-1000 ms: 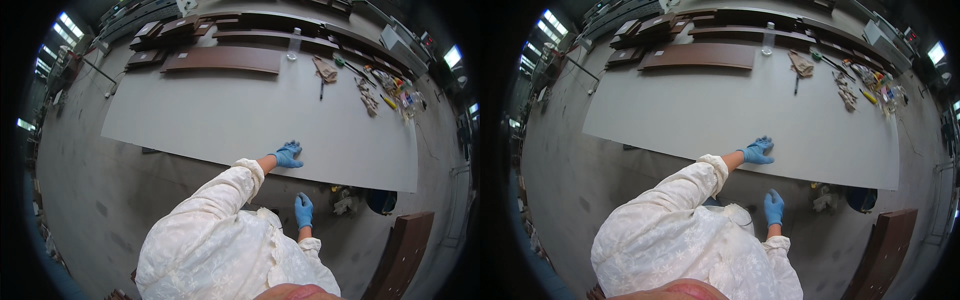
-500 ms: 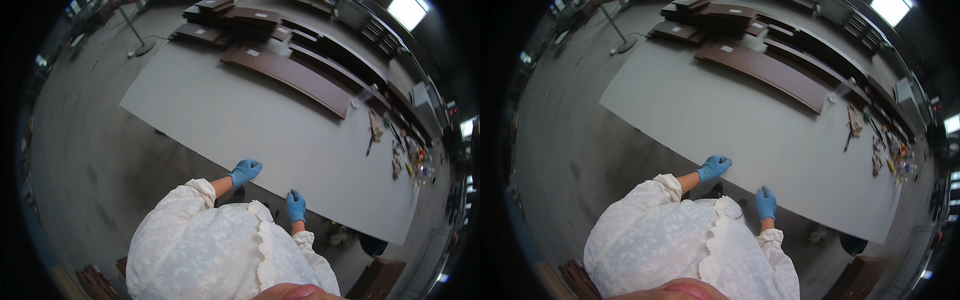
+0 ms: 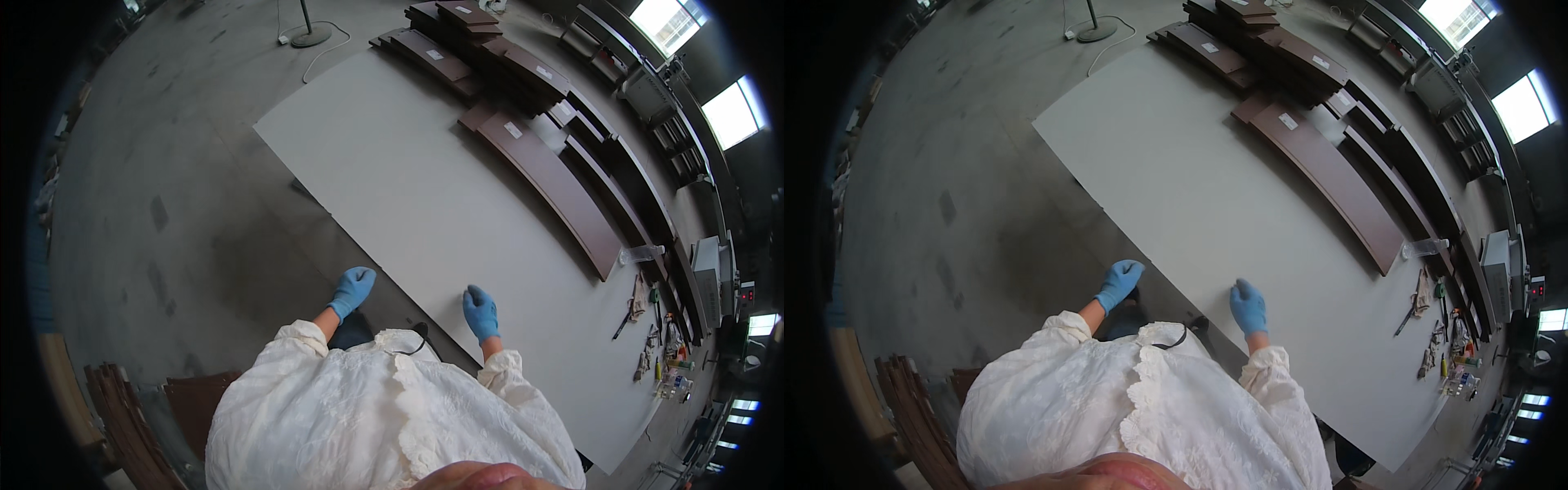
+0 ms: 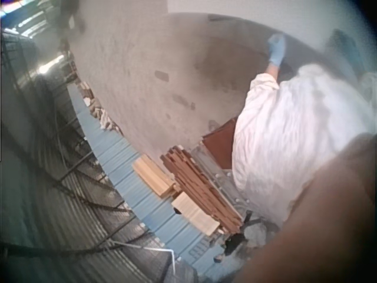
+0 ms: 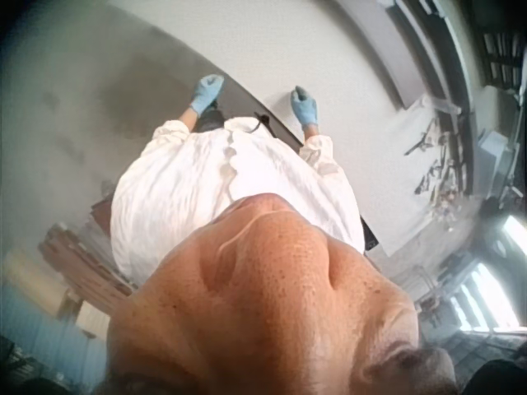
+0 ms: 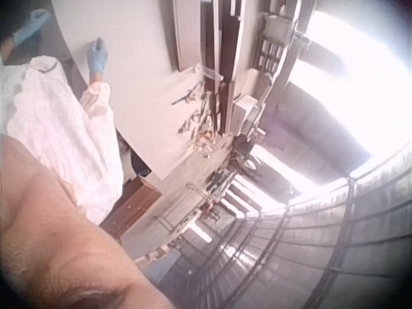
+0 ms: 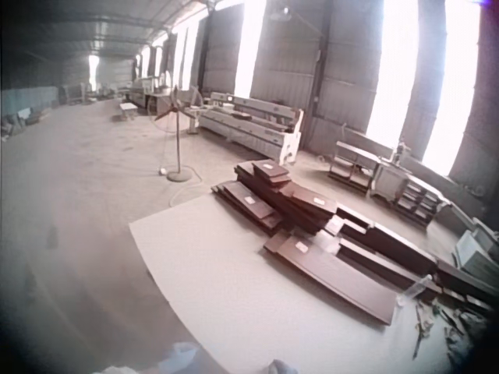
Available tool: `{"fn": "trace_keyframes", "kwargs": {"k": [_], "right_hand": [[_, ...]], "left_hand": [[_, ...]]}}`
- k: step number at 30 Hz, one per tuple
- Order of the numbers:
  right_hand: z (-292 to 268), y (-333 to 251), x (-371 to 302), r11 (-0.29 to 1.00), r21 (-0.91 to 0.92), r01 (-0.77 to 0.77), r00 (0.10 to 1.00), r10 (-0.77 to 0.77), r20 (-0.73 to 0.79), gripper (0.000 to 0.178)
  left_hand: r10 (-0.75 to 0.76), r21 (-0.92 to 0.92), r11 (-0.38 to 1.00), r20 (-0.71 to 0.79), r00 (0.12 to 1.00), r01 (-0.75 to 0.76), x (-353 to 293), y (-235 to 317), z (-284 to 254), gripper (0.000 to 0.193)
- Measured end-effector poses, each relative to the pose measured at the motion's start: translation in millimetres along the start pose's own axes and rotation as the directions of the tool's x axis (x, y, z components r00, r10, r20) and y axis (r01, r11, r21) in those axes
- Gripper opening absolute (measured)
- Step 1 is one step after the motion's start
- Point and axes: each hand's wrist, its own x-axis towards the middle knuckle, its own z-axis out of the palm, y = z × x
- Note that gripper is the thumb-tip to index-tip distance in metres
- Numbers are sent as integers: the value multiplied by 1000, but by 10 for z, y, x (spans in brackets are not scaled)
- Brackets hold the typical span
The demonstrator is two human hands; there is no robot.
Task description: The person picks up, wipes, and stacks brown wood panels in a workshop. They handle each panel one at a time, wipe it with a cloth, and place it on a stack or table.
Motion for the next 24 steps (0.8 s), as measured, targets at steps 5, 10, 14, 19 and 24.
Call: {"fn": "trace_keyframes", "kwargs": {"k": [5, 10, 14, 19, 24], "right_hand": [[1051, -856, 706, 915, -277, 294, 926, -345, -154, 47], [1967, -1431, 920, 825, -565, 16, 962, -167, -215, 70], [2073, -1589, 920, 792, -607, -66, 967, -99, -234, 79], [1967, -1634, 947, 792, -605, -83, 968, -79, -237, 73], [1773, -1655, 1068, 915, -390, -98, 938, -46, -343, 53]], "left_hand": [[-143, -60, 988, -10, 990, 142, 428, -700, -978, 26], [16, 165, 986, 38, 999, -22, 1138, -1111, -2081, 25], [118, 171, 980, -114, 987, -97, 1841, -1081, -2597, 26], [270, 193, 950, -116, 956, -245, 2551, -708, -2394, 25], [388, 215, 901, -8, 922, -378, 2842, -329, -1803, 32]]}}
